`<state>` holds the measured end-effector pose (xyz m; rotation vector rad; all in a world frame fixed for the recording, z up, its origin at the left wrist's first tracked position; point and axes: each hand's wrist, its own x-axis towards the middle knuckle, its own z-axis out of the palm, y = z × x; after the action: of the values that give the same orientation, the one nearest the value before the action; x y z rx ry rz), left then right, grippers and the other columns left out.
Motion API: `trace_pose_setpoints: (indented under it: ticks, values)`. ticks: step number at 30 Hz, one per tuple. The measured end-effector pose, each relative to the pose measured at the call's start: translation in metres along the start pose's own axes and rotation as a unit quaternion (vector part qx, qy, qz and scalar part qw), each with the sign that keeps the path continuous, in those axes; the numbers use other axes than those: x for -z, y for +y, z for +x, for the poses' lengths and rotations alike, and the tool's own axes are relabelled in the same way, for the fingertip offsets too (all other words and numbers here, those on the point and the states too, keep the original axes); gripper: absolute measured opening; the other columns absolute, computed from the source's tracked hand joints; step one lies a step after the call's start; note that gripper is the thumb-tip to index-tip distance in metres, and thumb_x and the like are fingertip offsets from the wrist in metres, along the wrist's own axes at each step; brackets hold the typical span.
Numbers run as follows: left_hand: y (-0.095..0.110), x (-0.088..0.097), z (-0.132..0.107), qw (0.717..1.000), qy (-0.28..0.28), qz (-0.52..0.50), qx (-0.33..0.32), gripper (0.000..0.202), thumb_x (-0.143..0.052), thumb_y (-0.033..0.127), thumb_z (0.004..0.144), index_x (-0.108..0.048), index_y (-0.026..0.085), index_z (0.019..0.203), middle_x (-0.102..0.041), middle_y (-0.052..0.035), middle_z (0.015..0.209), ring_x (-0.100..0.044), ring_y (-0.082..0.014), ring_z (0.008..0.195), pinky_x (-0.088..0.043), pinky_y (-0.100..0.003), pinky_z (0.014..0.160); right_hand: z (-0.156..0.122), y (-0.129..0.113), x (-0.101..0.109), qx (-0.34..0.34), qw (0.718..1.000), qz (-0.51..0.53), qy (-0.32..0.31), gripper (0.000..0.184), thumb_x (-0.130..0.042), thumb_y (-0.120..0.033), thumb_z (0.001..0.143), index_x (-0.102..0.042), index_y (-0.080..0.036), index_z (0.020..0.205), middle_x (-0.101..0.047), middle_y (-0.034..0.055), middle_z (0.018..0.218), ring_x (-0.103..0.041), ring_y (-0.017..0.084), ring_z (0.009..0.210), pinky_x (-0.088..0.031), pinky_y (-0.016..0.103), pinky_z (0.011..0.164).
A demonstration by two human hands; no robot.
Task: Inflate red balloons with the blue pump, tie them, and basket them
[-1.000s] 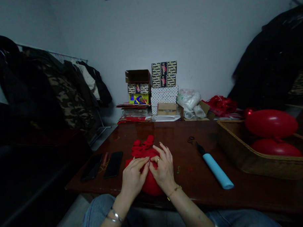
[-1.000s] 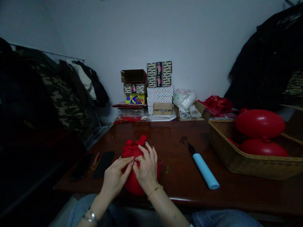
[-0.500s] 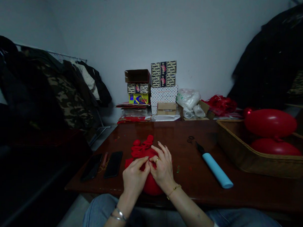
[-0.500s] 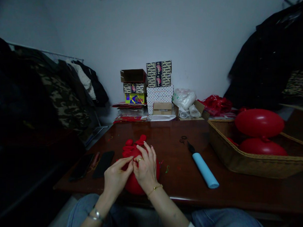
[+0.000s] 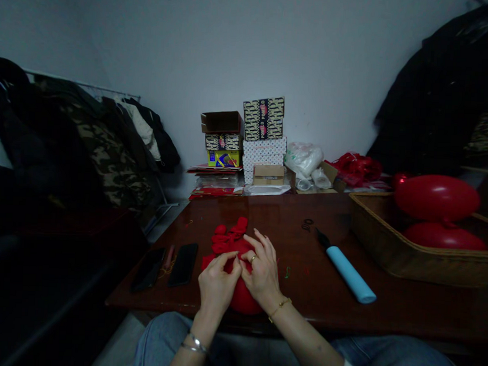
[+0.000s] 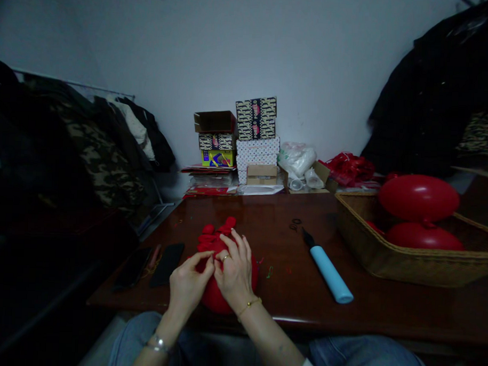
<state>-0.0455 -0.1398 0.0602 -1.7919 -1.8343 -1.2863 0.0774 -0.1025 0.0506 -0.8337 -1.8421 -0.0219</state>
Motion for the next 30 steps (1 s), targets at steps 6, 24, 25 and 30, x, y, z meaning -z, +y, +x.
trace_pose_setpoints:
  ticks: [6,24,25,30]
  values:
    - [-0.003,0.000,0.003,1.000,0.007,-0.008,-0.004,0.013,-0.059,0.024,0.077,-0.070,0.021,0.083,-0.072,-0.0017,0.077,-0.067,-0.0166,0.068,-0.050,-0.024,0.062,-0.002,-0.001,0.000,-0.004,1.000,0.011,0.000,0.010,-0.049,-0.015,0.079,-0.057,-0.021,0.081,-0.055,0.0071,0.125,-0.031,0.022,0.132,-0.029,0.052,0.107]
    - [-0.012,0.005,0.004,0.995,-0.057,-0.084,-0.017,0.018,-0.055,0.024,0.082,-0.068,0.021,0.093,-0.071,-0.0051,0.093,-0.066,-0.0181,0.085,-0.052,-0.033,0.081,0.000,0.001,0.003,-0.076,0.988,0.131,0.006,0.021,-0.049,-0.010,0.077,-0.063,-0.024,0.086,-0.053,0.0054,0.128,-0.038,0.021,0.127,-0.037,0.045,0.103]
    - [-0.013,0.006,0.004,0.992,-0.072,-0.100,-0.026,0.021,-0.054,0.024,0.082,-0.068,0.021,0.098,-0.070,-0.0059,0.100,-0.065,-0.0190,0.093,-0.050,-0.035,0.087,0.000,0.001,0.003,-0.080,0.987,0.137,0.007,0.021,-0.049,-0.010,0.077,-0.063,-0.024,0.085,-0.054,0.0057,0.126,-0.040,0.021,0.125,-0.037,0.045,0.103]
    - [-0.011,0.010,0.001,0.964,-0.187,-0.178,-0.057,0.053,-0.053,0.026,0.086,-0.041,0.024,0.137,-0.041,-0.0106,0.142,-0.029,-0.0246,0.134,-0.034,-0.045,0.105,-0.001,0.004,0.000,-0.075,0.986,0.150,0.008,0.022,-0.049,-0.007,0.077,-0.063,-0.023,0.085,-0.057,0.0068,0.121,-0.042,0.021,0.123,-0.040,0.044,0.101]
